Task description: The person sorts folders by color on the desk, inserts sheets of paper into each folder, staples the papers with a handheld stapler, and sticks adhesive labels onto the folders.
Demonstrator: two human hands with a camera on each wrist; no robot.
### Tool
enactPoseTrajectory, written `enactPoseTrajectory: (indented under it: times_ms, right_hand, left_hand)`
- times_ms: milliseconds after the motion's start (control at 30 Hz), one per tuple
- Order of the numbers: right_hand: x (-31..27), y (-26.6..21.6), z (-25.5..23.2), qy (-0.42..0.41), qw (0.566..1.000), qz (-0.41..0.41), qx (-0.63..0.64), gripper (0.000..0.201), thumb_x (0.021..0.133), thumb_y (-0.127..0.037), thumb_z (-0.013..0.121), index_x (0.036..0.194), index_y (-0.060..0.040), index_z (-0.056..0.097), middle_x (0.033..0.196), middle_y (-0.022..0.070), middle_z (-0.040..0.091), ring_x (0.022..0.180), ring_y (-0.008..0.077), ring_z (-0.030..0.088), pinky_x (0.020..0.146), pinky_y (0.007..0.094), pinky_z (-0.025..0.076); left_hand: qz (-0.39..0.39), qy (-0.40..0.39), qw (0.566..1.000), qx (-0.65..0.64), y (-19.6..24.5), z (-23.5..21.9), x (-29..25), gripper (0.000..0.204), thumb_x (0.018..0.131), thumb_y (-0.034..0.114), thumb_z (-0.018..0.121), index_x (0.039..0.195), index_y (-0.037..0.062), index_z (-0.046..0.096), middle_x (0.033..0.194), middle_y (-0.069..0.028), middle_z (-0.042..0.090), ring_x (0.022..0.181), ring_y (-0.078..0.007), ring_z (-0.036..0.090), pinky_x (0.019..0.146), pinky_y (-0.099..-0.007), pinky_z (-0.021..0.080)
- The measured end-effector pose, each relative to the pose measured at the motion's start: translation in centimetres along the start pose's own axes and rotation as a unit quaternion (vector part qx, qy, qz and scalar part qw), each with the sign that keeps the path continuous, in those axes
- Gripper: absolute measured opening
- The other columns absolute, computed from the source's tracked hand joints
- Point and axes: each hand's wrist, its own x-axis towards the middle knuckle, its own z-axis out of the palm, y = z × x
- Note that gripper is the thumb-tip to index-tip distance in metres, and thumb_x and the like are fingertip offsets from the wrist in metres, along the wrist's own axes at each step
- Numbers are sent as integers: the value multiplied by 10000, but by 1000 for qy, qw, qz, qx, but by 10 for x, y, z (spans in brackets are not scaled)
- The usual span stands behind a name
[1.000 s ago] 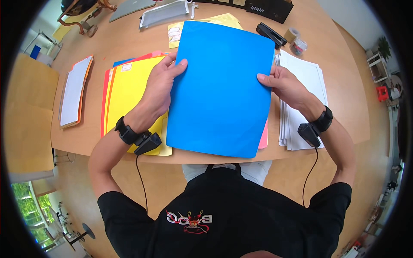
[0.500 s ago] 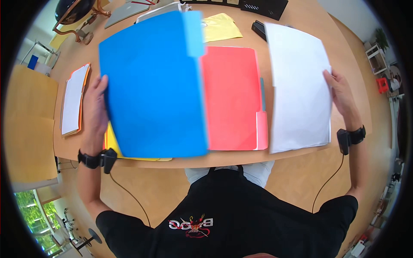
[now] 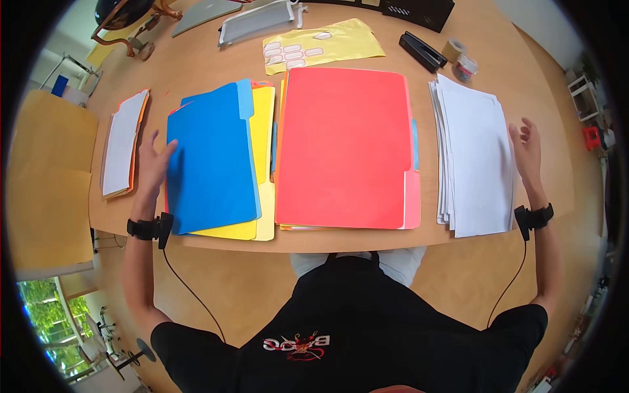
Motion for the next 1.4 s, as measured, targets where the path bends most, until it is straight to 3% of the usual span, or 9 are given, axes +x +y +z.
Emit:
enactPoseTrajectory:
  times_ms: [67, 167, 433, 700, 800, 967, 1200, 1333, 1400]
  right_hand:
    - [9, -6, 9, 47, 996, -73, -4, 470, 979, -310, 626, 1296, 28, 543, 1046, 100, 619, 923, 143, 613, 839, 284, 497]
    - [-2, -74, 35, -180, 959, -105, 195, 327, 968, -150, 609, 1248, 14, 576, 1017, 63, 632, 894, 132, 623, 806, 269, 504]
    - [-38, -188, 77, -331, 924, -86, 168, 376, 941, -156, 648, 1267, 14, 575, 1044, 76, 629, 936, 143, 626, 850, 285, 515]
    - [-32, -185, 93, -372, 899, -7, 229, 370, 929, -115, 645, 1261, 14, 547, 979, 44, 629, 858, 104, 593, 753, 242, 503]
    - [-31, -182, 94, -377, 892, 8, 248, 376, 912, -101, 655, 1248, 29, 544, 963, 48, 628, 846, 101, 589, 717, 242, 504]
    - [-31, -179, 98, -382, 888, 2, 255, 466, 878, -136, 705, 1269, 41, 524, 974, 69, 623, 838, 113, 593, 680, 251, 507]
    - [-47, -179, 105, -225, 959, -119, 122, 699, 809, -289, 768, 1343, 46, 467, 1090, 155, 592, 935, 203, 595, 851, 316, 503]
    - [-56, -188, 101, -54, 965, -255, 20, 635, 811, -298, 752, 1289, 57, 530, 1166, 161, 594, 981, 219, 588, 902, 331, 489]
    - [-57, -199, 91, -158, 960, -174, 155, 569, 829, -282, 740, 1255, 51, 563, 1155, 140, 612, 968, 202, 591, 911, 328, 483]
  left_hand:
    - [108, -49, 991, 57, 9, 13, 3, 827, 867, 433, 712, 1449, -64, 400, 1481, -279, 415, 1393, -372, 396, 1148, -427, 312]
    - [209, -75, 959, 175, 67, 59, -21, 893, 873, 497, 676, 1485, -60, 339, 1519, -323, 332, 1435, -438, 303, 1168, -447, 278]
    - [128, -210, 903, 353, 135, 111, -63, 1066, 852, 666, 554, 1552, -33, 159, 1584, -352, 120, 1477, -502, 134, 1118, -682, 207]
    - [167, -150, 928, 296, 156, 98, -74, 564, 929, 361, 610, 1334, -27, 543, 1250, -210, 603, 1132, -340, 622, 908, -402, 528]
    - [315, -74, 920, 221, 149, 103, -67, 497, 932, 342, 611, 1279, -14, 593, 1151, -154, 643, 1027, -295, 667, 858, -387, 539]
    - [108, -328, 938, -26, 180, 119, -54, 559, 900, 337, 680, 1275, -63, 574, 1136, -166, 649, 1044, -222, 655, 856, -339, 528]
    - [70, -280, 951, -107, 184, 121, -45, 524, 910, 256, 707, 1286, -65, 532, 1221, -153, 638, 1061, -183, 656, 899, -300, 523]
    - [-55, -369, 837, -399, 187, 119, -51, 385, 983, 210, 620, 1287, -7, 524, 1226, -122, 641, 1106, -168, 644, 946, -308, 524]
    - [-63, -362, 816, -447, 188, 119, -59, 351, 1005, 196, 588, 1295, 10, 518, 1230, -112, 641, 1111, -169, 643, 956, -314, 525]
